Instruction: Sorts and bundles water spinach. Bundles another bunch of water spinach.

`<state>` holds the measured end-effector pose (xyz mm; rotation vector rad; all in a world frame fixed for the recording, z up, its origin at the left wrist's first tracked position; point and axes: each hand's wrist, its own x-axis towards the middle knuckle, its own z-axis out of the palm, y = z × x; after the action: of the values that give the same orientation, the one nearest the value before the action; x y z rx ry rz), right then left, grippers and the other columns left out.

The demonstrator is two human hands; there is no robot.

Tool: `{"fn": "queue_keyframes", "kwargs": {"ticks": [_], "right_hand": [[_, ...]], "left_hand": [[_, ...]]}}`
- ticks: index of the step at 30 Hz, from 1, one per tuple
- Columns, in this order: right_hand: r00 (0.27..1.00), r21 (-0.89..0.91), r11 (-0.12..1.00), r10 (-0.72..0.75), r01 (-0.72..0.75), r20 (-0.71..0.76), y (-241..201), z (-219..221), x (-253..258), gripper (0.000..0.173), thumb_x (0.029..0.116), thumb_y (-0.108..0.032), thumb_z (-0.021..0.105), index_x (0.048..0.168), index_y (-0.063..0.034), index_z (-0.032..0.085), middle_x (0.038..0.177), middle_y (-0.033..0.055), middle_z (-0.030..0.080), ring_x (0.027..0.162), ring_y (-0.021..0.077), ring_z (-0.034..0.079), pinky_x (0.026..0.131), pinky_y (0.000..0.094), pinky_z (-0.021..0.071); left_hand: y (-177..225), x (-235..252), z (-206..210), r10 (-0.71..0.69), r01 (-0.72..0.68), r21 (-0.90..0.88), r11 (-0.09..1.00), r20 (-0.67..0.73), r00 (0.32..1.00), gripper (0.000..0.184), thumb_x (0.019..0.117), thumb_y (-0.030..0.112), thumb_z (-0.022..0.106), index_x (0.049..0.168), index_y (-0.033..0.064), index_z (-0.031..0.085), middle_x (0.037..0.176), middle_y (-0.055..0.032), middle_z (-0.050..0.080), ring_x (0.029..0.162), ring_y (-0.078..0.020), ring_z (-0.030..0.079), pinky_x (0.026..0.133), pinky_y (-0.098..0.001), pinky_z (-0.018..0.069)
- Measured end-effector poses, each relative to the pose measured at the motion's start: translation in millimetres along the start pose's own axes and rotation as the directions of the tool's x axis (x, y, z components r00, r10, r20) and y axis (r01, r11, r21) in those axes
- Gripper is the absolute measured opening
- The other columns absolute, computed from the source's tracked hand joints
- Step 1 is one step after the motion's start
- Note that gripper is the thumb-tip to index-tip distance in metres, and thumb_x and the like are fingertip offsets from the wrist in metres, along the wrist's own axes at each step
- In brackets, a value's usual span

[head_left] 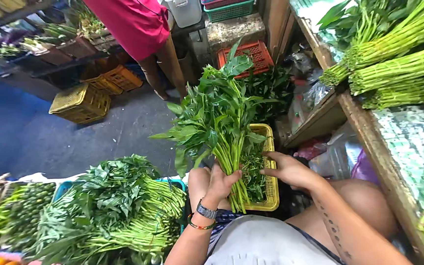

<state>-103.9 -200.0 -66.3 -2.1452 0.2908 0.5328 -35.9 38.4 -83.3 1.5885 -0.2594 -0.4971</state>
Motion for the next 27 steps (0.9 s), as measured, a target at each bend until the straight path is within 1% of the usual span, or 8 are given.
{"fn": "queue_keyframes", "kwargs": {"ticks": [3, 6, 9, 13, 16, 20, 24, 27], "right_hand": [[0.993, 0.244, 0.962, -0.120, 0.120, -0.017, -27.0, 18.5, -4.2, 0.084, 0.0895, -0.048, 0.076, 0.154, -0.0063, 0.042, 0.152, 0.0122, 0.052, 0.139, 0.0234, 0.052, 0.116, 0.0441, 0.0449], [0.988, 0.352, 0.924, -0.120, 0.148, -0.100, -45.9, 43.6, -6.0, 0.104, 0.0859, -0.050, 0.078, 0.161, -0.0022, 0.024, 0.158, 0.0164, 0.044, 0.144, 0.0244, 0.046, 0.118, 0.0424, 0.0406], [0.980, 0.591, 0.790, -0.062, 0.163, -0.187, -56.6, 62.3, -1.9, 0.110, 0.0801, -0.046, 0.085, 0.161, -0.0039, 0.023, 0.153, 0.0141, 0.049, 0.138, 0.0173, 0.052, 0.114, 0.0344, 0.0463], [0.881, 0.547, 0.775, -0.027, 0.317, -0.472, -44.1, 72.1, 1.8, 0.071, 0.0929, -0.042, 0.072, 0.146, -0.0002, 0.049, 0.153, 0.0198, 0.046, 0.140, 0.0249, 0.048, 0.113, 0.0400, 0.0460], [0.738, 0.243, 0.894, -0.131, 0.377, -0.662, -25.1, 56.8, 12.0, 0.040, 0.0978, -0.045, 0.066, 0.108, -0.0064, 0.071, 0.115, 0.0135, 0.066, 0.106, 0.0227, 0.065, 0.092, 0.0417, 0.0569], [0.850, 0.236, 0.944, -0.079, 0.232, -0.521, -20.0, 24.8, 14.5, 0.036, 0.0945, -0.042, 0.072, 0.101, -0.0065, 0.071, 0.090, 0.0094, 0.070, 0.083, 0.0237, 0.068, 0.078, 0.0495, 0.0573], [0.843, 0.339, 0.904, -0.044, 0.262, -0.536, -11.6, 17.5, 9.1, 0.018, 0.0925, -0.025, 0.071, 0.097, -0.0076, 0.073, 0.086, 0.0068, 0.070, 0.079, 0.0204, 0.068, 0.074, 0.0467, 0.0585], [0.787, 0.300, 0.854, -0.185, 0.425, -0.588, -4.1, 26.2, 5.3, 0.025, 0.0995, -0.030, 0.066, 0.099, -0.0051, 0.067, 0.087, 0.0062, 0.068, 0.080, 0.0165, 0.068, 0.075, 0.0399, 0.0593]], "left_hand": [[4.1, -1.3, 6.8, -0.002, 0.009, 0.180, 0.984, -0.039, 0.999, 0.066, 0.0781, 0.008, 0.079, 0.134, -0.0084, 0.048, 0.113, -0.0116, 0.069, 0.103, -0.0112, 0.069, 0.094, -0.0282, 0.0575], [-6.5, 0.7, 13.7, 0.125, -0.113, 0.193, 0.975, -0.049, 0.991, 0.085, 0.0732, 0.007, 0.079, 0.144, -0.0137, 0.035, 0.127, -0.0177, 0.063, 0.114, -0.0104, 0.064, 0.101, -0.0269, 0.0536], [-18.4, -1.0, 19.1, 0.222, -0.205, 0.261, 0.943, -0.038, 0.974, 0.085, 0.0776, 0.012, 0.071, 0.146, -0.0183, 0.031, 0.135, -0.0234, 0.057, 0.125, -0.0118, 0.059, 0.109, -0.0277, 0.0475], [-7.6, 0.5, 30.6, 0.063, -0.034, 0.223, 0.974, -0.124, 0.990, 0.082, 0.0670, 0.010, 0.078, 0.138, -0.0113, 0.043, 0.120, -0.0160, 0.065, 0.108, -0.0096, 0.066, 0.095, -0.0260, 0.0553], [-2.2, 3.0, 36.8, -0.055, 0.081, 0.219, 0.972, -0.124, 0.991, 0.088, 0.0666, 0.006, 0.084, 0.143, -0.0062, 0.041, 0.122, -0.0145, 0.066, 0.109, -0.0126, 0.067, 0.096, -0.0296, 0.0579], [-14.2, 2.8, 47.0, 0.041, -0.027, 0.278, 0.960, -0.045, 0.998, 0.086, 0.0683, 0.009, 0.084, 0.140, -0.0094, 0.041, 0.119, -0.0161, 0.066, 0.108, -0.0142, 0.068, 0.096, -0.0312, 0.0582], [-16.2, 9.7, 56.1, 0.048, -0.044, 0.175, 0.984, -0.017, 0.999, 0.075, 0.0702, 0.007, 0.083, 0.134, -0.0086, 0.045, 0.111, -0.0160, 0.068, 0.100, -0.0174, 0.071, 0.090, -0.0337, 0.0613], [-7.7, 16.0, 55.7, -0.071, 0.071, 0.039, 0.997, -0.017, 0.997, 0.075, 0.0700, 0.005, 0.080, 0.135, -0.0054, 0.045, 0.109, -0.0169, 0.069, 0.097, -0.0216, 0.072, 0.086, -0.0396, 0.0628]]}}
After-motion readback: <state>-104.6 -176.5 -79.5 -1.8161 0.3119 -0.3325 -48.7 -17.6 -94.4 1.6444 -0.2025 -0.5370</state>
